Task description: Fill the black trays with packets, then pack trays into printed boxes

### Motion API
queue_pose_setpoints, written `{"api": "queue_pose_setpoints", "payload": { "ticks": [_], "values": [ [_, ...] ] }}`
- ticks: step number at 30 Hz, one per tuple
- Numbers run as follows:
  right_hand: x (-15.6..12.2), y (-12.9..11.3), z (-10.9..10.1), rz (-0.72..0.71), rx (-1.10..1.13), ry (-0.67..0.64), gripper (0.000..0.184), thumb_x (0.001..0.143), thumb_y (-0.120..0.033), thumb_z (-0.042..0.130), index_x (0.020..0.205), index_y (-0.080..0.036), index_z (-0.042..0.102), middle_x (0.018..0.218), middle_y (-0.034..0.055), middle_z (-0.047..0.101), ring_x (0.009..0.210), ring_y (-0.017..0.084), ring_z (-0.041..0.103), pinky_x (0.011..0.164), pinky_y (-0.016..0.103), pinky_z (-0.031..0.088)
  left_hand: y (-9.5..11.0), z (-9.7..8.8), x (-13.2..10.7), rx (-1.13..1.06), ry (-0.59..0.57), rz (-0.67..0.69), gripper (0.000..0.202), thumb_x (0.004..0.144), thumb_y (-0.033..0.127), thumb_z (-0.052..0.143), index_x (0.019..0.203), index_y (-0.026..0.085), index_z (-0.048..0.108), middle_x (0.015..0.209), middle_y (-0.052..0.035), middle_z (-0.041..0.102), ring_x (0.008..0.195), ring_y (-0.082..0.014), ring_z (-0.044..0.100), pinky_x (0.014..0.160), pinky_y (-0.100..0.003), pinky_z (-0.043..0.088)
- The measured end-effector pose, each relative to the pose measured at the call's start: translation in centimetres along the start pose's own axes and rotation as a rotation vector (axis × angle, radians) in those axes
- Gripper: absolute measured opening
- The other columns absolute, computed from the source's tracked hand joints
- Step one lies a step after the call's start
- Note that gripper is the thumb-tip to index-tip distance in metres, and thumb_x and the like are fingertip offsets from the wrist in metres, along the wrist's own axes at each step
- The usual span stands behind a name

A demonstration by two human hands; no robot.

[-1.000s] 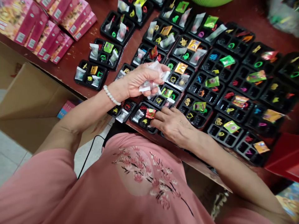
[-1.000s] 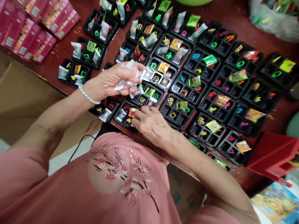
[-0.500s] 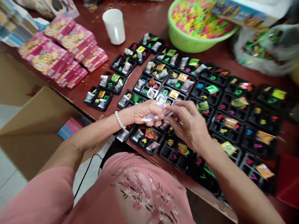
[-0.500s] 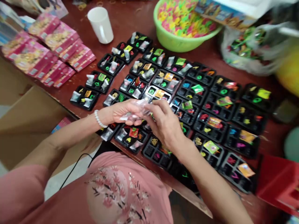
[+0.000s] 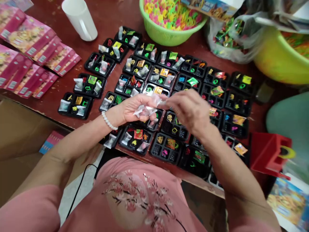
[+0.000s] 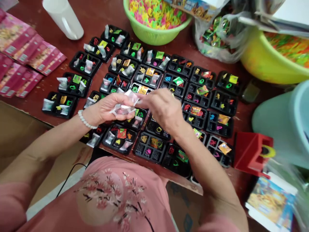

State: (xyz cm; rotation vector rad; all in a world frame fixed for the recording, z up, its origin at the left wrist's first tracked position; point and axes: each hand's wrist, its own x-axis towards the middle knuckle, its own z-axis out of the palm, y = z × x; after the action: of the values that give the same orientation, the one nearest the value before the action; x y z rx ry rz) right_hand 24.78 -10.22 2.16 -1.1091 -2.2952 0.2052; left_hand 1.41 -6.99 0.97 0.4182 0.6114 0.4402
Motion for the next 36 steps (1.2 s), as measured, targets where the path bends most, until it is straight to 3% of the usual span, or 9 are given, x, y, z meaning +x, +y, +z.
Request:
{"api": "queue_pose_setpoints", "payload": {
  "ticks": [4,9,15,22,25,28,30,33,36],
  "values": [
    [-1.2,2.2,-2.3,0.288,0.027,0.043,0.022,0.106,-0.044,0.059,0.1,-0.028,0.073,0.095,0.0054,0.077,0.09,0.025,0.071,0.081,0.04,0.055,0.3,0.1,-0.1,0.043,0.06,0.051,0.05,0.068,0.007,0.07,0.118,0.013,0.066,0.087,-0.0067,0.076,0.045,-0.0102,0.063,0.031,-0.014,0.032],
    [-3.1,3.0,-3.1,0.219,0.084,-0.263,0.022,0.105,-0.039,0.057,0.093,-0.026,0.072,0.09,0.0056,0.075,0.084,0.024,0.069,0.076,0.04,0.054,0.0,-0.2,-0.5,0.104,0.123,0.065,0.051,0.069,0.008,0.072,0.12,0.012,0.066,0.079,-0.0039,0.073,0.045,-0.0098,0.064,0.033,-0.013,0.032],
    [-4.1,-0.8,-2.0,0.097,0.151,-0.617,0.024,0.104,-0.022,0.05,0.089,-0.019,0.068,0.086,0.0058,0.069,0.077,0.018,0.062,0.072,0.032,0.049,-0.7,0.2,-0.9,0.141,0.125,0.055,0.054,0.069,0.006,0.071,0.123,0.01,0.067,0.077,-0.0044,0.072,0.044,-0.0094,0.063,0.033,-0.012,0.032],
    [-5.3,-5.3,-0.2,0.05,0.19,-0.803,0.015,0.101,-0.015,0.058,0.092,-0.017,0.07,0.09,0.0059,0.07,0.075,0.015,0.061,0.063,0.026,0.039,-1.7,1.0,-1.2,0.162,0.131,0.014,0.053,0.068,0.006,0.073,0.121,0.008,0.067,0.073,-0.0044,0.072,0.042,-0.0088,0.061,0.033,-0.013,0.027],
    [-5.4,-5.2,-0.1,0.089,0.19,-0.711,0.011,0.101,-0.02,0.062,0.098,-0.017,0.072,0.095,0.0062,0.071,0.076,0.015,0.061,0.064,0.027,0.04,-2.3,1.2,-1.3,0.208,0.124,0.012,0.049,0.068,0.006,0.077,0.116,0.009,0.069,0.071,-0.0038,0.071,0.042,-0.0077,0.059,0.035,-0.014,0.026],
    [-4.9,-4.1,-0.6,0.177,0.175,-0.375,0.016,0.104,-0.029,0.06,0.102,-0.018,0.072,0.095,0.0068,0.071,0.08,0.018,0.062,0.071,0.031,0.048,-2.9,1.4,-1.0,0.275,0.085,0.005,0.045,0.068,0.005,0.079,0.112,0.008,0.071,0.067,-0.0029,0.069,0.042,-0.0072,0.056,0.037,-0.016,0.03],
    [-4.2,-3.6,-0.9,0.24,0.154,-0.191,0.022,0.105,-0.037,0.061,0.114,-0.02,0.071,0.105,0.0091,0.072,0.085,0.02,0.063,0.075,0.035,0.052,-3.3,1.8,-0.6,0.309,0.044,-0.003,0.04,0.067,0.003,0.079,0.106,0.008,0.071,0.066,-0.0027,0.068,0.044,-0.0077,0.056,0.041,-0.018,0.036],
    [-3.0,-3.3,-1.2,0.311,0.142,-0.172,0.029,0.105,-0.047,0.06,0.122,-0.026,0.071,0.113,0.0092,0.072,0.089,0.022,0.064,0.079,0.04,0.055,-3.9,2.7,0.3,0.348,-0.007,-0.001,0.031,0.068,0.001,0.078,0.097,0.01,0.07,0.066,-0.002,0.067,0.047,-0.0079,0.057,0.047,-0.02,0.041],
    [-2.5,-3.2,-1.8,0.422,0.157,-0.236,0.031,0.106,-0.055,0.057,0.11,-0.03,0.074,0.106,0.0072,0.075,0.094,0.024,0.064,0.086,0.042,0.056,-4.2,3.8,0.8,0.381,-0.036,-0.011,0.025,0.07,0.0,0.076,0.093,0.011,0.07,0.068,-0.002,0.067,0.049,-0.0077,0.057,0.049,-0.02,0.041]
  ]
}}
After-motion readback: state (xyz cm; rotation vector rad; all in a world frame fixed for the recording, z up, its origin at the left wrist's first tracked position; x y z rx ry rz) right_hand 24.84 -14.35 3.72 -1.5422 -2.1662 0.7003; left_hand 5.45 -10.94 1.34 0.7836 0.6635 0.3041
